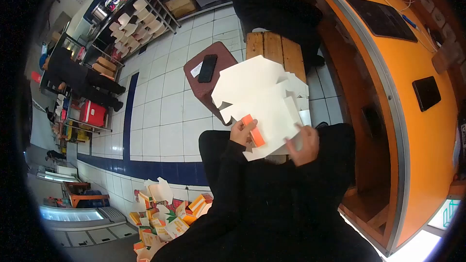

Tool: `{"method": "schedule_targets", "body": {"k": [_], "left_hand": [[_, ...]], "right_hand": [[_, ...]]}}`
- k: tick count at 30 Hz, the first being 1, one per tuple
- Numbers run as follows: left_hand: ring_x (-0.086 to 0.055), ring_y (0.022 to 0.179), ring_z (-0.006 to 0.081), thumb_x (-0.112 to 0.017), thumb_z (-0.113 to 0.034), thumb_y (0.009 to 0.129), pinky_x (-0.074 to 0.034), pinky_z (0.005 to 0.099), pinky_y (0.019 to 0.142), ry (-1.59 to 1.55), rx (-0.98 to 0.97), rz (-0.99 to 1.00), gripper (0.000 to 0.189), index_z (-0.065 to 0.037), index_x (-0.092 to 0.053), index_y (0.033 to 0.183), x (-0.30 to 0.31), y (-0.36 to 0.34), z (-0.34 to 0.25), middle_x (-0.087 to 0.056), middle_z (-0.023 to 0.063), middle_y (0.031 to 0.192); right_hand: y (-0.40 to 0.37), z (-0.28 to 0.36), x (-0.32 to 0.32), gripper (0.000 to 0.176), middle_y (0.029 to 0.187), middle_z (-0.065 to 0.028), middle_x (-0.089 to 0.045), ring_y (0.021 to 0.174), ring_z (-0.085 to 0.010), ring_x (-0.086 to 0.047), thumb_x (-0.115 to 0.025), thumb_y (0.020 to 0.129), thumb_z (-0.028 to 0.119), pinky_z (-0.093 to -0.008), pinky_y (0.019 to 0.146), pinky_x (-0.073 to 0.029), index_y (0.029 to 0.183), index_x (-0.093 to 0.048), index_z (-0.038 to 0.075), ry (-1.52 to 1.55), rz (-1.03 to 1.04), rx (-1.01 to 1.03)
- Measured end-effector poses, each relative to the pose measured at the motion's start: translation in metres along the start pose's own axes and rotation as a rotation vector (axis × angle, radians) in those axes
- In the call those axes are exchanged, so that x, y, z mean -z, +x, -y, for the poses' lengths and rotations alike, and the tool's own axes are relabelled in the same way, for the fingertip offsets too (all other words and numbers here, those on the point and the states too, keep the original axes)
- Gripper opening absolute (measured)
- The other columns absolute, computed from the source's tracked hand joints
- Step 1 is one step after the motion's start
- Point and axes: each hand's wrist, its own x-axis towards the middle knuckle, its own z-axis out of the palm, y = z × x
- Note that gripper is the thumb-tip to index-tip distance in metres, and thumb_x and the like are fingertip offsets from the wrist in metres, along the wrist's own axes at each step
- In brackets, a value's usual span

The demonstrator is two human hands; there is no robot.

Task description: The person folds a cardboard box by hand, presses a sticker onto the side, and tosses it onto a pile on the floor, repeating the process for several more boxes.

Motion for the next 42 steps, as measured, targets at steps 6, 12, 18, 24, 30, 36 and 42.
{"method": "schedule_targets", "body": {"k": [6, 12, 18, 24, 30, 36, 42], "left_hand": [[-0.060, 0.068, 0.0109, -0.075, -0.027, 0.085, -0.047, 0.0266, 0.055, -0.226, -0.081, -0.104, 0.030, -0.001, -0.064, 0.097, -0.022, -0.004, -0.005, -0.064, 0.0032, 0.083], [-0.065, 0.077, 0.0150, -0.074, -0.024, 0.087, -0.056, 0.0288, 0.061, -0.332, -0.096, -0.116, 0.035, 0.001, -0.060, 0.106, -0.040, -0.020, -0.014, -0.065, 0.0070, 0.095], [-0.066, 0.077, 0.0147, -0.074, -0.025, 0.088, -0.057, 0.0277, 0.059, -0.227, -0.096, -0.103, 0.037, 0.002, -0.057, 0.107, -0.038, -0.010, 0.009, -0.064, 0.0081, 0.094], [-0.063, 0.071, 0.0132, -0.073, -0.027, 0.088, -0.055, 0.0258, 0.059, -0.126, -0.073, -0.009, 0.037, 0.002, -0.054, 0.102, -0.041, -0.010, 0.021, -0.059, 0.0060, 0.085], [-0.066, 0.092, 0.0223, -0.067, -0.037, 0.092, -0.058, 0.0345, 0.068, -0.509, 0.151, -0.022, 0.051, -0.001, -0.048, 0.122, -0.018, -0.001, 0.030, -0.060, 0.0131, 0.112], [-0.065, 0.086, 0.0235, -0.071, -0.036, 0.088, -0.057, 0.0337, 0.064, -0.278, 0.042, -0.342, 0.048, 0.001, -0.058, 0.115, 0.044, 0.049, 0.087, -0.061, 0.0130, 0.106], [-0.060, 0.059, 0.0146, -0.072, -0.025, 0.088, -0.055, 0.0300, 0.055, 0.028, 0.082, -0.399, 0.030, 0.002, -0.068, 0.102, 0.019, 0.002, 0.032, -0.062, 0.0056, 0.078]], "right_hand": [[-0.024, 0.022, -0.013, 0.028, 0.095, -0.0041, -0.059, 0.095, -0.0239, -0.058, -0.078, 0.074, 0.018, -0.0405, 0.088, -0.041, 0.098, -0.066, 0.009, -0.055, 0.494, 0.549], [-0.033, 0.019, -0.032, 0.015, 0.078, -0.0060, -0.058, 0.080, -0.0260, -0.058, -0.072, 0.078, 0.010, -0.0396, 0.078, -0.042, 0.082, -0.058, 0.007, -0.064, 0.254, 0.197], [-0.035, 0.022, -0.033, 0.014, 0.076, -0.0076, -0.056, 0.078, -0.0286, -0.056, -0.069, 0.081, 0.011, -0.0400, 0.077, -0.040, 0.081, -0.056, 0.006, -0.119, 0.278, 0.123], [-0.030, 0.018, -0.040, 0.012, 0.076, -0.0091, -0.055, 0.082, -0.0307, -0.057, -0.068, 0.082, 0.011, -0.0414, 0.077, -0.042, 0.083, -0.057, 0.006, -0.149, 0.346, 0.105], [-0.026, 0.010, -0.049, 0.016, 0.079, -0.0127, -0.064, 0.081, -0.0335, -0.064, -0.065, 0.083, 0.009, -0.0419, 0.074, -0.049, 0.094, -0.056, 0.005, 0.090, 0.538, -0.250], [-0.033, 0.015, -0.061, 0.021, 0.084, -0.0125, -0.067, 0.081, -0.0317, -0.066, -0.063, 0.084, 0.015, -0.0433, 0.076, -0.048, 0.104, -0.060, 0.009, -0.080, 0.747, -0.198], [-0.042, -0.003, -0.091, 0.026, 0.098, -0.0110, -0.067, 0.089, -0.0326, -0.064, -0.060, 0.087, 0.021, -0.0448, 0.077, -0.048, 0.111, -0.064, 0.013, -0.154, 0.729, -0.157]]}}
